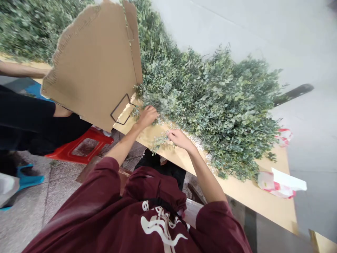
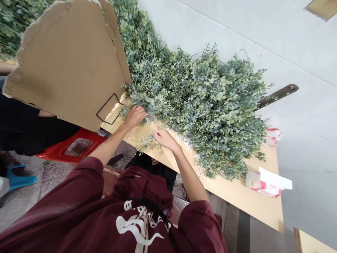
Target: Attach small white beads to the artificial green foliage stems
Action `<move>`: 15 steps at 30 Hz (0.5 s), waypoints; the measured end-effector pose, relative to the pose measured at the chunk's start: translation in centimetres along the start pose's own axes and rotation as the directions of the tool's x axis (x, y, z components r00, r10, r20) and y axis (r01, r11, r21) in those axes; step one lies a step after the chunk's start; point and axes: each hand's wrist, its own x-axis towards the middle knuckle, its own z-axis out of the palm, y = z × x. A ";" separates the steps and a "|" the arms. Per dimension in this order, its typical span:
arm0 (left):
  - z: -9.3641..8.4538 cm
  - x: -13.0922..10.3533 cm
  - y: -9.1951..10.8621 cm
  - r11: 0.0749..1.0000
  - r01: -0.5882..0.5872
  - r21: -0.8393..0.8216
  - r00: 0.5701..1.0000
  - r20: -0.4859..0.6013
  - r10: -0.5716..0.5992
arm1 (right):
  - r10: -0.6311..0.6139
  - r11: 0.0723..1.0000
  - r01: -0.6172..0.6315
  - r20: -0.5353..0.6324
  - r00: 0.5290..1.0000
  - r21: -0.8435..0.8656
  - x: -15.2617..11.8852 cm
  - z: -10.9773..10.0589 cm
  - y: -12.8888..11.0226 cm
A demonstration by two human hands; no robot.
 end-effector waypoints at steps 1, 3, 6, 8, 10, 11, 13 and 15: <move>-0.2 0.1 -0.8 1.000 0.029 -0.002 0.999 -0.020 -0.029 | -0.005 0.999 0.005 -0.004 1.000 0.036 -0.8 -0.2 -0.3; -0.7 0.2 -1.8 0.999 0.049 0.009 0.998 -0.035 -0.049 | 0.003 0.997 0.004 -0.089 0.996 0.078 -2.1 -0.6 -0.5; -0.9 0.2 -1.5 0.996 0.049 0.071 0.998 -0.031 -0.047 | 0.075 0.984 -0.032 -0.243 0.967 0.176 -3.0 -0.8 0.1; -0.9 0.2 -0.6 0.994 0.050 0.102 0.998 -0.033 -0.047 | 0.147 0.948 -0.054 -0.282 0.948 0.314 -3.1 -0.6 0.8; -1.2 0.0 0.4 0.994 0.053 0.099 0.998 -0.032 -0.050 | 0.214 0.886 -0.062 -0.286 0.934 0.459 -3.1 -0.1 1.7; -1.3 -0.1 0.8 0.994 0.055 0.090 0.998 -0.027 -0.052 | 0.245 0.851 -0.065 -0.285 0.927 0.521 -3.1 0.1 2.2; -1.8 -0.4 1.6 0.996 0.053 0.069 0.999 -0.011 -0.053 | 0.305 0.785 -0.076 -0.277 0.911 0.615 -3.3 0.6 3.0; -2.3 -0.8 2.1 0.997 0.052 0.053 0.999 -0.009 -0.052 | 0.360 0.729 -0.092 -0.266 0.894 0.679 -3.6 1.1 3.8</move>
